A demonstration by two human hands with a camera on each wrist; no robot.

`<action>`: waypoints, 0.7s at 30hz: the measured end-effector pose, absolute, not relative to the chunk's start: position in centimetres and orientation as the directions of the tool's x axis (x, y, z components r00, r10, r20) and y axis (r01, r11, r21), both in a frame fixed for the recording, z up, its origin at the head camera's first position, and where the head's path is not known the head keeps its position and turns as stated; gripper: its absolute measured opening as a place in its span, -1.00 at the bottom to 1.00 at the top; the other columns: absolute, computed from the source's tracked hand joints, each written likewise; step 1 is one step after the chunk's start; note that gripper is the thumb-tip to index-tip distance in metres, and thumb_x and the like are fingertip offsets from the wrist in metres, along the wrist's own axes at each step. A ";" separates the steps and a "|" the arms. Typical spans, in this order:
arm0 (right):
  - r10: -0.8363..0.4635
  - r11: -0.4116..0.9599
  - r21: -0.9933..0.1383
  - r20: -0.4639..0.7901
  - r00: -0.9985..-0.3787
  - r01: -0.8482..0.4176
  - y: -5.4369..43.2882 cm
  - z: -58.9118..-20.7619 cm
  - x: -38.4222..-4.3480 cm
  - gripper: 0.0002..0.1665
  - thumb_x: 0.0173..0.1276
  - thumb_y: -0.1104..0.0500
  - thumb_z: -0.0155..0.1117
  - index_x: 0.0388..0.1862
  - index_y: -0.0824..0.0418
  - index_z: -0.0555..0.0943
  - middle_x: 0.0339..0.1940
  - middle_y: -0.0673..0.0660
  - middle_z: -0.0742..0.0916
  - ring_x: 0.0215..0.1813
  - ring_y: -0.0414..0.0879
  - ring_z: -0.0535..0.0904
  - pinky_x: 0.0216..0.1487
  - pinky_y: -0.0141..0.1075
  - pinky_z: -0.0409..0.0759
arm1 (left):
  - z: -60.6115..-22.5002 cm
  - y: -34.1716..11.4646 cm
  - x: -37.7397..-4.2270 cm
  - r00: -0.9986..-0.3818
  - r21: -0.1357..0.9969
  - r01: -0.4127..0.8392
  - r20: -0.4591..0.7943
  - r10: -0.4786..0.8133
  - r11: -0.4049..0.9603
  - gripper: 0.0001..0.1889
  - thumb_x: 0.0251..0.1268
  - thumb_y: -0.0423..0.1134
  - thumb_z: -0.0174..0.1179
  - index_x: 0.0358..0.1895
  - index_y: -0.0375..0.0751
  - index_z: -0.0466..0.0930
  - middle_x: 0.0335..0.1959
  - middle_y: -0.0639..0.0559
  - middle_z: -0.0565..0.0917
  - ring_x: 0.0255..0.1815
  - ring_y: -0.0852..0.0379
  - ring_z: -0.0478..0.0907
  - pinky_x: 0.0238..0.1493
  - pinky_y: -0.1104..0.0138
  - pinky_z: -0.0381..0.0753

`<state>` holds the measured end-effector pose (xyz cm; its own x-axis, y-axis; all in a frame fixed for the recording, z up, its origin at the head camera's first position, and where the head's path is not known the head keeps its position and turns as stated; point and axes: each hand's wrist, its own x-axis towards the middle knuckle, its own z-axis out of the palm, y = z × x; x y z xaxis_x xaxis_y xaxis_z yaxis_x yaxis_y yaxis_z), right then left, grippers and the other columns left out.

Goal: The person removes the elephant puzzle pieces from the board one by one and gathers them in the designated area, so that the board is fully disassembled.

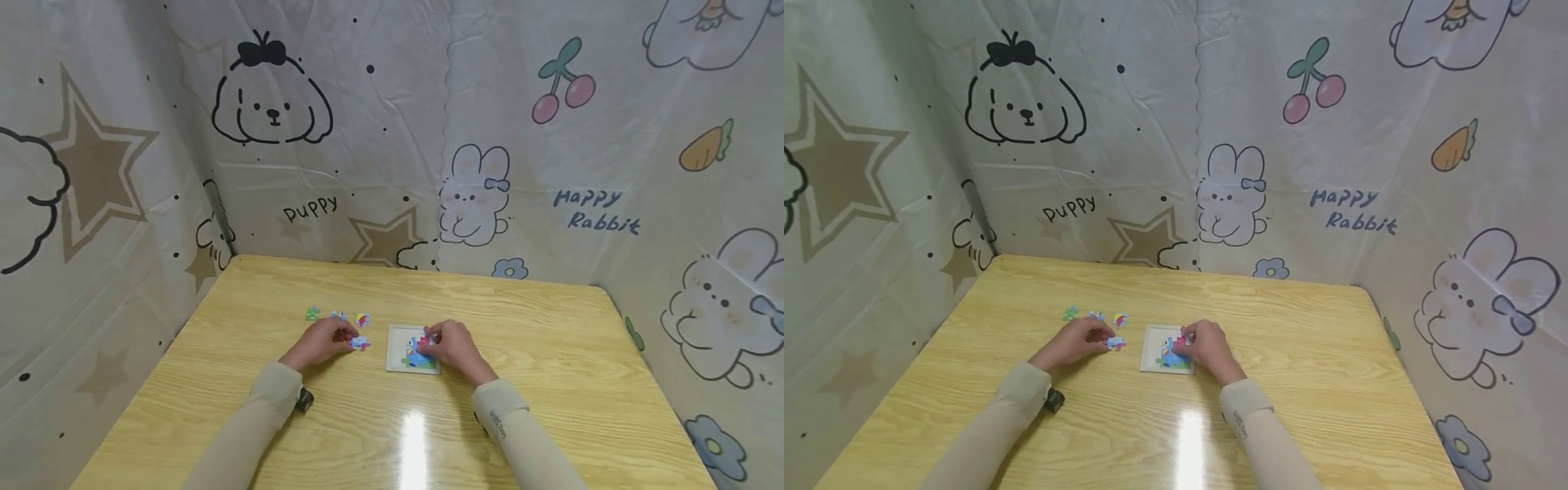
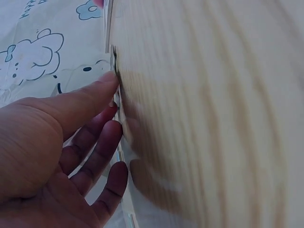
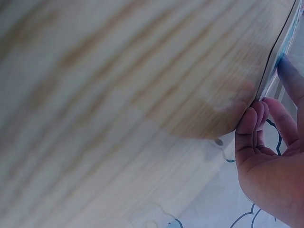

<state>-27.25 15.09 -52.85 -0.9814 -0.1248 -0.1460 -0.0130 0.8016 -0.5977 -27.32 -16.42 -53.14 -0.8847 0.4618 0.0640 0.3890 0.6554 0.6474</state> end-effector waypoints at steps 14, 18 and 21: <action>-0.127 0.795 -0.607 -0.151 -0.980 -0.010 15.1 -52.4 -27.2 -0.40 0.20 -0.01 0.63 0.17 0.24 0.74 -0.22 0.07 0.75 -0.22 -0.06 0.49 -0.26 -0.32 0.43 | -53.3 -16.2 -27.5 -0.875 0.621 0.418 0.078 0.478 0.663 -0.82 0.32 -0.38 0.40 -0.05 -0.25 0.76 -0.20 0.01 0.75 -0.17 0.14 0.62 -0.01 0.22 0.66; -0.131 0.801 -0.598 -0.146 -0.981 -0.018 15.1 -52.5 -27.2 -0.39 0.20 -0.02 0.63 0.18 0.22 0.74 -0.26 0.05 0.74 -0.23 -0.06 0.49 -0.27 -0.32 0.41 | -53.4 -16.3 -27.6 -0.871 0.615 0.425 0.079 0.485 0.664 -0.82 0.32 -0.37 0.40 -0.04 -0.25 0.76 -0.20 0.02 0.74 -0.18 0.15 0.61 -0.03 0.24 0.65; -0.135 0.801 -0.599 -0.146 -0.980 -0.022 15.2 -52.6 -27.2 -0.38 0.20 -0.02 0.64 0.18 0.23 0.74 -0.28 0.05 0.73 -0.24 -0.06 0.48 -0.28 -0.31 0.40 | -53.5 -16.3 -27.6 -0.875 0.626 0.412 0.071 0.478 0.662 -0.82 0.31 -0.38 0.40 -0.04 -0.25 0.76 -0.21 0.04 0.74 -0.18 0.16 0.60 -0.03 0.25 0.65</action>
<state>-27.18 15.21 -52.57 -0.9800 -0.1355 -0.1459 -0.0215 0.8006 -0.5988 -27.57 -16.32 -53.47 -0.8754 0.4781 0.0709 0.4121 0.6617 0.6264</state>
